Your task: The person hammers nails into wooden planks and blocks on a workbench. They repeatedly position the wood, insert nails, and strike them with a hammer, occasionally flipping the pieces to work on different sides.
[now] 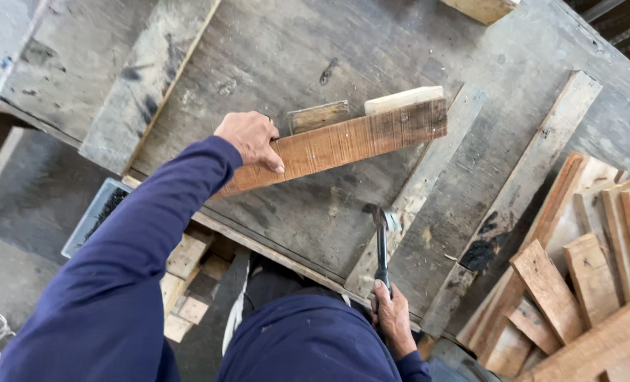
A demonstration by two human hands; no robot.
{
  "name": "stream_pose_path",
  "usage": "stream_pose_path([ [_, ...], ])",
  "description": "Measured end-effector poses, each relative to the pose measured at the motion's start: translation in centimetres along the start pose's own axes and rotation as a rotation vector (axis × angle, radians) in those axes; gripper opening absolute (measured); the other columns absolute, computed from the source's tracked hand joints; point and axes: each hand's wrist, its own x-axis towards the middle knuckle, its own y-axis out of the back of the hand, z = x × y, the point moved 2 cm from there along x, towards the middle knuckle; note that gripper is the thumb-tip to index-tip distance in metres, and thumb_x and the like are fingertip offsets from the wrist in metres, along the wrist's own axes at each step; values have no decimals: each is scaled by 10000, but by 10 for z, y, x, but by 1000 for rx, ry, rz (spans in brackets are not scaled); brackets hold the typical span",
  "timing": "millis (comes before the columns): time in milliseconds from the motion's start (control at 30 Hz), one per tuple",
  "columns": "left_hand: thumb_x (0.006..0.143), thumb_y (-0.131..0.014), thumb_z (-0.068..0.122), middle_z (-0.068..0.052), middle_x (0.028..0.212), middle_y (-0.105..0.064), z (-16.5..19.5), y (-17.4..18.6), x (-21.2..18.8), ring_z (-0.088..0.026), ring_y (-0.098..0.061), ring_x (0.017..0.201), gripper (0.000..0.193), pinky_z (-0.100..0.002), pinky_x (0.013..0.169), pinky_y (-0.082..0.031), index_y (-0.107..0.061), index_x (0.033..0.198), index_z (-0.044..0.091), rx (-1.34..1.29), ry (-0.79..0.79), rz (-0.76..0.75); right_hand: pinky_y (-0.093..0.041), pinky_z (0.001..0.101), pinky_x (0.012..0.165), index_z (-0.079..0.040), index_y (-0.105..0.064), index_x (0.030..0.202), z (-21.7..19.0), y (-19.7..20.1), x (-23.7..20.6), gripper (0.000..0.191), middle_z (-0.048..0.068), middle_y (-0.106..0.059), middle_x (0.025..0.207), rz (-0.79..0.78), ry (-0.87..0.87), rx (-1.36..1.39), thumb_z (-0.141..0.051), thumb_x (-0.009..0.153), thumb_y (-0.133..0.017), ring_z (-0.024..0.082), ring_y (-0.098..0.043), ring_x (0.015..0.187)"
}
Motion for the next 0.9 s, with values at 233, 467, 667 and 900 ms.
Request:
stream_pose_path([
  [233, 788, -733, 317, -80, 857, -634, 74, -100, -68, -243, -671, 766, 246, -386, 581, -562, -696, 826, 77, 111, -196, 529, -434, 296, 380, 5, -592, 1011, -75, 8, -62, 439, 55, -562, 618, -60, 326, 203, -428, 952, -638, 138, -525, 437],
  [467, 830, -646, 154, -74, 903, -628, 81, -136, -72, -223, -660, 801, 68, -363, 569, -552, -671, 816, 92, 110, -94, 691, -578, 322, 520, -140, -623, 1197, -245, 39, -103, 547, 55, -686, 746, -266, 1320, 312, -646, 1025, -508, 142, -684, 582],
  [667, 812, -667, 206, -65, 859, -622, 81, -128, -73, -240, -663, 805, 106, -389, 602, -555, -669, 789, 102, 12, -106, 760, -523, 291, 448, -49, -591, 1138, -182, -28, -51, 391, 72, -605, 743, -302, 193, -550, -414, 998, -576, 147, -581, 515],
  [900, 833, -695, 180, -64, 918, -621, 82, -125, -65, -229, -662, 857, 69, -365, 640, -566, -673, 825, 115, 99, -49, 679, -527, 308, 469, 7, -585, 1170, -232, -3, -92, 529, 75, -634, 756, -348, 635, -21, -496, 1007, -600, 166, -595, 550],
])
